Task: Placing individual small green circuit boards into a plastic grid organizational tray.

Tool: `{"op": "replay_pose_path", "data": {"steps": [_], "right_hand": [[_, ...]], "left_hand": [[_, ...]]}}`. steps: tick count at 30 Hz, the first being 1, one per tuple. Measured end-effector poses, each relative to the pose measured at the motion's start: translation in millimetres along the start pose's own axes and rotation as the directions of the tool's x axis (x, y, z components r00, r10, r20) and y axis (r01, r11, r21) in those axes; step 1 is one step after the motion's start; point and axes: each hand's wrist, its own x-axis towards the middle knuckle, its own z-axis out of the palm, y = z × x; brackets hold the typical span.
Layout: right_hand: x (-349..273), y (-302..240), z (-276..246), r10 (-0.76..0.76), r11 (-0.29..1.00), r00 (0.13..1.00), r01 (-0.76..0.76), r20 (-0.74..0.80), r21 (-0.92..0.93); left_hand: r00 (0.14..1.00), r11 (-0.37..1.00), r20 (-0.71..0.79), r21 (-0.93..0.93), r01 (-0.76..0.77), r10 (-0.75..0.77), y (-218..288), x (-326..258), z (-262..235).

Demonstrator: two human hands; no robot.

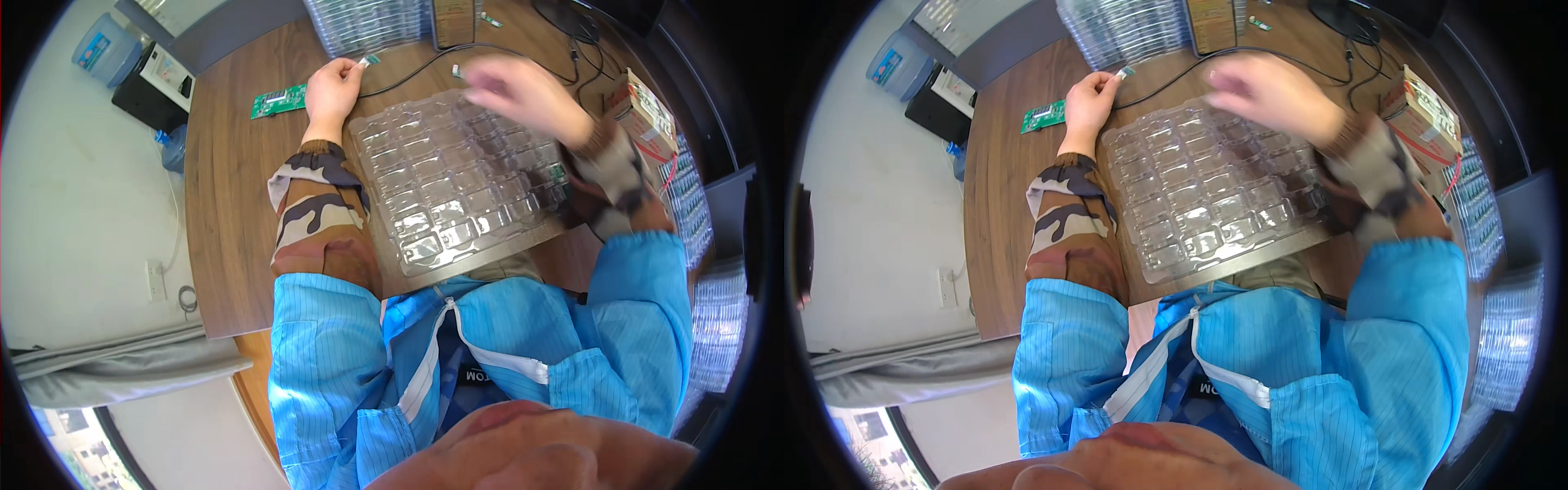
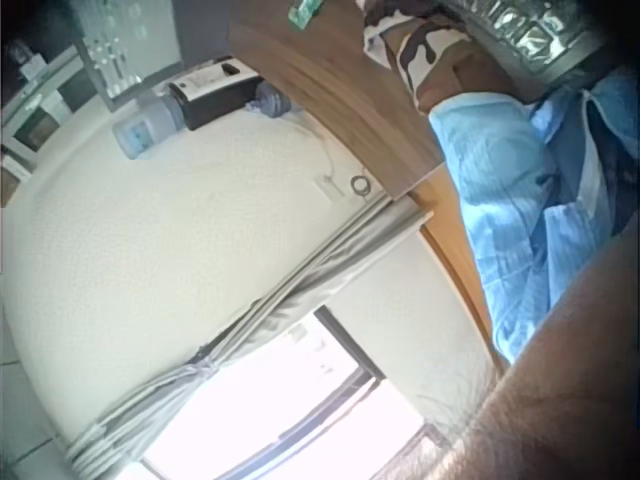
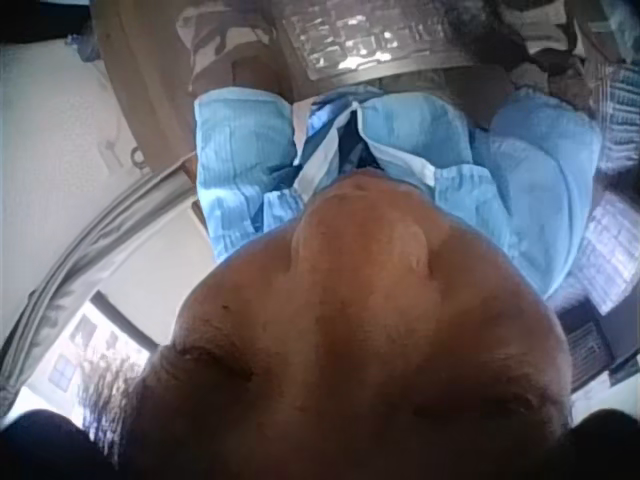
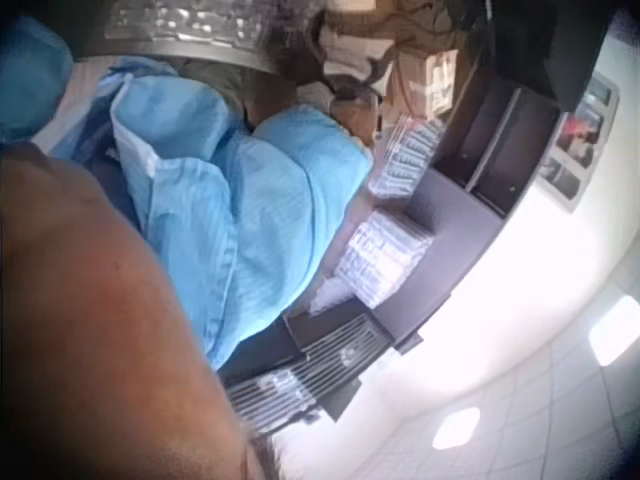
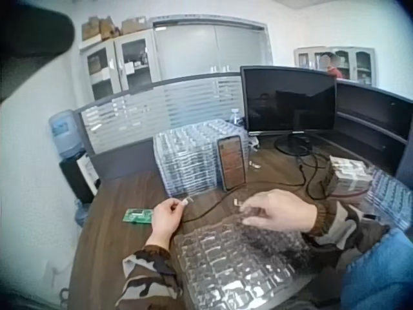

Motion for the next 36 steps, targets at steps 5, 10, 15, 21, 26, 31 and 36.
{"op": "replay_pose_path", "data": {"steps": [5,10,15,21,26,31,36], "right_hand": [[-157,6,-71,0.430,0.786,0.899,-0.416,-0.080,-0.457],[-235,4,-76,0.596,0.417,0.776,-0.518,-0.206,-0.747],[-252,20,-57,0.617,0.320,0.733,-0.567,-0.287,-0.759],[-261,52,-53,0.453,0.306,0.850,-0.432,-0.270,-0.848],[-259,50,-51,0.571,0.325,0.788,-0.474,-0.230,-0.818],[-262,53,-54,0.575,0.344,0.797,-0.441,-0.186,-0.829],[-257,51,-52,0.585,0.328,0.778,-0.485,-0.228,-0.811]], "left_hand": [[0.999,0.999,0.006,0.022,-0.044,0.044,9,2,1],[0.998,0.997,0.016,0.054,-0.063,0.062,-4,3,0],[0.996,0.996,0.024,0.046,-0.082,0.081,-3,6,3],[0.998,0.998,0.016,-0.019,-0.064,0.064,-3,3,2],[0.997,0.998,0.018,-0.012,-0.069,0.069,-4,4,3],[0.998,0.998,0.027,-0.011,-0.063,0.064,-4,7,4],[0.997,0.997,0.026,-0.041,-0.065,0.066,-7,6,4]]}}
